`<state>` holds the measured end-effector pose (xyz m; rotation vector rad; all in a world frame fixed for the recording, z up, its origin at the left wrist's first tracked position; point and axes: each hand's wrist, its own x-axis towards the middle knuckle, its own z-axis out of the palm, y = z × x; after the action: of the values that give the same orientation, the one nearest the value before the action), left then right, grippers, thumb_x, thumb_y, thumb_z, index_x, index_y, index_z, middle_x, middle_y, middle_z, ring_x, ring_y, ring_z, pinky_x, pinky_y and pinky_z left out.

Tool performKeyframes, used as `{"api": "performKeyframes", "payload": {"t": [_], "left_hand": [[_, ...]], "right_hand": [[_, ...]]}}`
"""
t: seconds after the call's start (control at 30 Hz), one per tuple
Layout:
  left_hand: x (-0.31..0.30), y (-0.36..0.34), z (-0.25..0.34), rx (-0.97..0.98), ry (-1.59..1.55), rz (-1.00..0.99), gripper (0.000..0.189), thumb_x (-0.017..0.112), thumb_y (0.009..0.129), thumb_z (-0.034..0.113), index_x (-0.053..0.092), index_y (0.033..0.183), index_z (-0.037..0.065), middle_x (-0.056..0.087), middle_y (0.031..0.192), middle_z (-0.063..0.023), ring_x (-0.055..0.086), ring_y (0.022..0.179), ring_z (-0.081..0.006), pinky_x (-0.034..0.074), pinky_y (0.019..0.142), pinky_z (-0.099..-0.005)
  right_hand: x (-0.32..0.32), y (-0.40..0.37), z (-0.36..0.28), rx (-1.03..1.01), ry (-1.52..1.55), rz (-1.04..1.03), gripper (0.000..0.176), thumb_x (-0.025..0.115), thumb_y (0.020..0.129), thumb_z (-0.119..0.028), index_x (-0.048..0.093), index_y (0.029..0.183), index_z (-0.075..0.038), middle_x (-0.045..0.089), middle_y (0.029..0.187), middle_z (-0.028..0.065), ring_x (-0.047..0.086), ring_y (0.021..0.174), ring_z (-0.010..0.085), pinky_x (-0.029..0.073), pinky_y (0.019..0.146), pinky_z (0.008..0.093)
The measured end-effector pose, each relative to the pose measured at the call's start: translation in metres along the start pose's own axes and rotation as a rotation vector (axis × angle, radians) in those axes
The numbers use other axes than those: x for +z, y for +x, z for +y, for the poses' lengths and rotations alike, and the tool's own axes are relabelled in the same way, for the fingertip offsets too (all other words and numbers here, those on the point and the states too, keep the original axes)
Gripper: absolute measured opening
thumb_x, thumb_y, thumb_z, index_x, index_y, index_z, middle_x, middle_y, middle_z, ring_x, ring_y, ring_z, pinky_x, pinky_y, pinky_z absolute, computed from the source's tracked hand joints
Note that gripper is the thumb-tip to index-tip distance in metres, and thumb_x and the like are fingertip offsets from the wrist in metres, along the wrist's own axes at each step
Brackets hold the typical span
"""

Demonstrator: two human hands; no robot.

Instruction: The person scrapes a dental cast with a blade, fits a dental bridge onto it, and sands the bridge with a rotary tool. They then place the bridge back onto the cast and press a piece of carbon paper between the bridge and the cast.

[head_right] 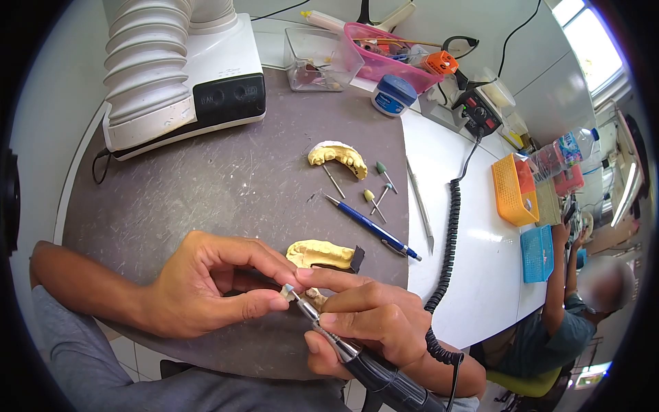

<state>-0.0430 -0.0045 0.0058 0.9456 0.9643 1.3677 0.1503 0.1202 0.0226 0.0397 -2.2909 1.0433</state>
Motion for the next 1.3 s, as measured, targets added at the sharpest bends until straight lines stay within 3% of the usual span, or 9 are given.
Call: {"api": "performKeyframes", "payload": {"t": [0.03,1.3], "left_hand": [[-0.0001,0.0,0.0002,0.0,0.004,-0.002,0.018,0.067,0.095,0.004,0.068,0.111,-0.003,0.069,0.106,-0.0084,0.066,0.101,-0.0123,0.055,0.093,-0.0272],[-0.0006,0.0009,-0.0032,0.03,-0.008,-0.002,0.016,0.067,0.094,0.003,0.068,0.109,-0.003,0.069,0.106,-0.0084,0.065,0.1,-0.0113,0.054,0.09,-0.0261]], "right_hand": [[0.0,-0.0004,-0.001,0.032,0.028,0.005,0.038,0.082,0.078,-0.001,0.052,0.101,-0.004,0.065,0.091,0.0126,0.068,0.107,0.0414,0.063,0.084,0.0405],[0.0004,-0.0012,-0.0003,0.046,-0.011,0.009,0.041,0.083,0.078,-0.004,0.052,0.104,-0.006,0.065,0.09,0.0105,0.069,0.106,0.0384,0.062,0.085,0.0402]]}}
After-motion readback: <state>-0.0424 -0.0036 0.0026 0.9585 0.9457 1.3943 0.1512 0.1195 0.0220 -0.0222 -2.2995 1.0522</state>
